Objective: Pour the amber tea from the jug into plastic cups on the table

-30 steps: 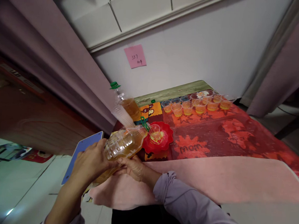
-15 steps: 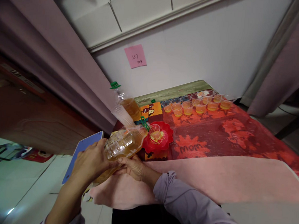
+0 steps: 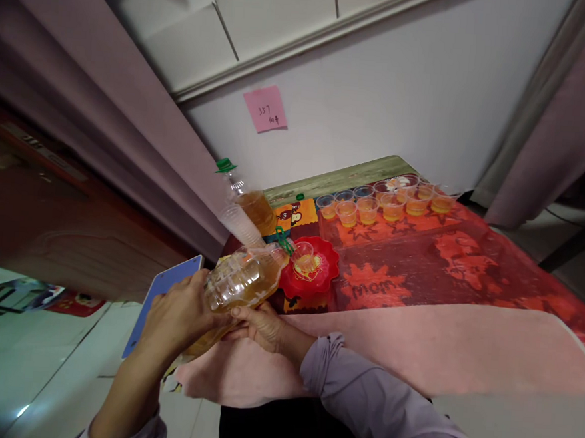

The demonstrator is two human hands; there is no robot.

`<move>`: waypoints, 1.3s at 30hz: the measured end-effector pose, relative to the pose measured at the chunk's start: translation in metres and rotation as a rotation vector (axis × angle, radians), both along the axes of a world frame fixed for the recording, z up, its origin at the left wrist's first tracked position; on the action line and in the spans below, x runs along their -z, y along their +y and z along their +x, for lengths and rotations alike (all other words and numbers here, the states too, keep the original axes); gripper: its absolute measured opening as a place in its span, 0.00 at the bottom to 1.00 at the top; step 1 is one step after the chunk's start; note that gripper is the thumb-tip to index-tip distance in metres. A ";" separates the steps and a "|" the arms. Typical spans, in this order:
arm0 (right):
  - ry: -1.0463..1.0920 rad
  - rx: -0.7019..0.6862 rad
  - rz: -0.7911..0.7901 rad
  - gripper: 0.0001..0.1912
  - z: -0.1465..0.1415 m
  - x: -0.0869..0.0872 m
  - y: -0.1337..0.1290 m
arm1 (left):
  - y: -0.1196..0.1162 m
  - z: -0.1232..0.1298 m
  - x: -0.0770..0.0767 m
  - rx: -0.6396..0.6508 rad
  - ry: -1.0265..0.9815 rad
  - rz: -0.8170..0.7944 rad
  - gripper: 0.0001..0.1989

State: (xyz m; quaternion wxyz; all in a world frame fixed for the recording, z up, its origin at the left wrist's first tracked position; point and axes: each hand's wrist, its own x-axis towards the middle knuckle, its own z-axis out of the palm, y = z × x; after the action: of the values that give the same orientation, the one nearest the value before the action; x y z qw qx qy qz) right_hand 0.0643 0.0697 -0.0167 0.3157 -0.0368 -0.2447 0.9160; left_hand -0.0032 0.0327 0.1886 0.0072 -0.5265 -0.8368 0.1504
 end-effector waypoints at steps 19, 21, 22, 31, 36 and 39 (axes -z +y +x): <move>-0.013 -0.007 -0.002 0.37 0.000 -0.001 0.001 | -0.001 -0.001 0.001 0.015 0.008 0.021 0.35; -0.011 -0.004 -0.001 0.36 0.001 -0.001 0.000 | -0.001 -0.001 0.001 0.017 0.009 0.022 0.35; -0.011 0.001 -0.002 0.36 0.001 -0.001 0.000 | -0.001 -0.001 0.001 0.018 0.007 0.023 0.35; -0.004 0.002 0.004 0.36 0.003 -0.004 0.000 | -0.002 -0.003 0.002 0.027 0.017 0.027 0.35; -0.018 0.007 -0.010 0.36 0.001 -0.002 0.000 | -0.003 -0.004 0.004 0.039 0.017 0.046 0.34; -0.016 0.007 -0.009 0.36 0.002 -0.003 0.000 | -0.002 -0.005 0.004 0.040 0.009 0.049 0.35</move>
State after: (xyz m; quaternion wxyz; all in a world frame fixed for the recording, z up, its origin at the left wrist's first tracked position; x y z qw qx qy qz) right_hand 0.0659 0.0693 -0.0139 0.3171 -0.0462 -0.2429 0.9156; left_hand -0.0080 0.0308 0.1842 0.0270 -0.5420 -0.8295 0.1320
